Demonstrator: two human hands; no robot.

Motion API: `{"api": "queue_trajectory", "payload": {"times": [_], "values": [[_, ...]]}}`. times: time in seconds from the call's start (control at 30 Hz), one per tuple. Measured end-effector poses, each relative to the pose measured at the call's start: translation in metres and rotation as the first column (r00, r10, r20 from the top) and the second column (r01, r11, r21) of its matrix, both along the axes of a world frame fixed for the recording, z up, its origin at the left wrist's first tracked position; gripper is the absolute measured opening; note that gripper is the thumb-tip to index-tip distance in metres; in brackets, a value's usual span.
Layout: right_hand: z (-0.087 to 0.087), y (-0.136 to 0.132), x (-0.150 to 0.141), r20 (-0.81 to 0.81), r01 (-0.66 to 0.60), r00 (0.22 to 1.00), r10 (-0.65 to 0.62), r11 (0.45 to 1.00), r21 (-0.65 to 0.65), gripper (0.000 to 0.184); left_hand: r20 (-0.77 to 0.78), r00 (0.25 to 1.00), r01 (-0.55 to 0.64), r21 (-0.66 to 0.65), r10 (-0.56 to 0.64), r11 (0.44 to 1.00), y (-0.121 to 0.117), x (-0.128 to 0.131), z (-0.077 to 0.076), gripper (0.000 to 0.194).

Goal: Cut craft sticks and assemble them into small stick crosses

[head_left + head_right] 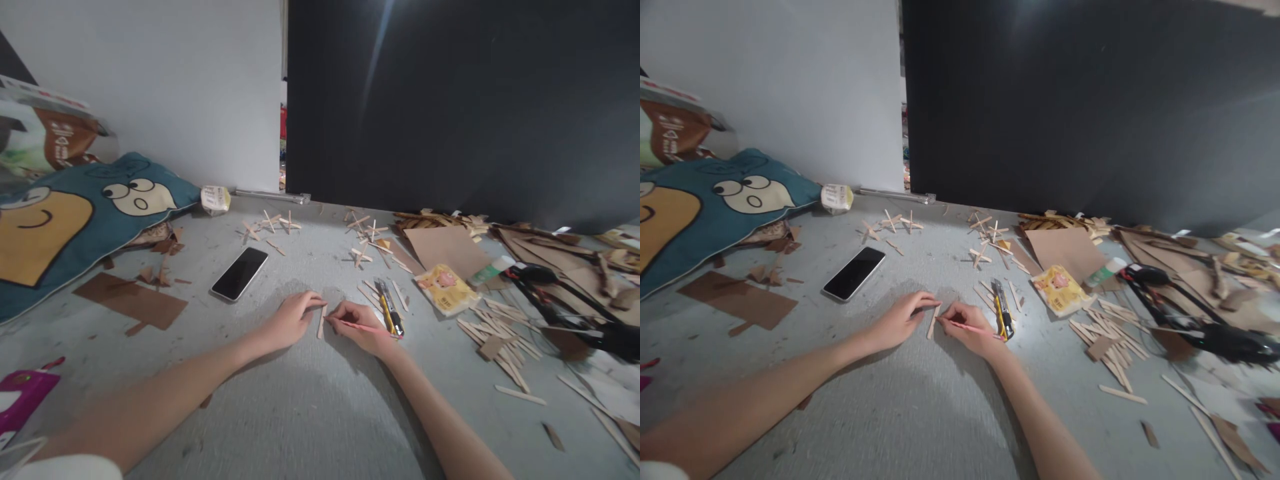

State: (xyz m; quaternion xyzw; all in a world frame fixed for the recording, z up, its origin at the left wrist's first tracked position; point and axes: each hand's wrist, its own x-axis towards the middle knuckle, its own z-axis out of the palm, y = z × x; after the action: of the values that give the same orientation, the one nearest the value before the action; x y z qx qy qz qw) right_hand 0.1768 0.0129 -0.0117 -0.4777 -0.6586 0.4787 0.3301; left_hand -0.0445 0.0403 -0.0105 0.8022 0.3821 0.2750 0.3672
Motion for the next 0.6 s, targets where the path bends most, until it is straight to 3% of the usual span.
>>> {"api": "queue_trajectory", "payload": {"times": [0.27,0.47,0.6], "values": [[0.003,-0.001,0.000,0.007,-0.020,1.000,0.020,1.000,0.010,0.032,0.009,1.000,-0.012,0.008,0.012,1.000,0.001,0.000,0.003,0.033],[0.003,0.000,0.001,0.011,-0.014,1.000,0.014,1.000,-0.004,0.033,0.029,1.000,0.014,-0.066,-0.013,0.998,-0.001,0.000,0.009,0.044],[-0.001,0.001,0.001,-0.009,-0.008,1.000,0.008,1.000,0.005,0.033,0.037,0.999,0.009,-0.078,-0.006,0.997,-0.004,0.001,0.012,0.036]]}}
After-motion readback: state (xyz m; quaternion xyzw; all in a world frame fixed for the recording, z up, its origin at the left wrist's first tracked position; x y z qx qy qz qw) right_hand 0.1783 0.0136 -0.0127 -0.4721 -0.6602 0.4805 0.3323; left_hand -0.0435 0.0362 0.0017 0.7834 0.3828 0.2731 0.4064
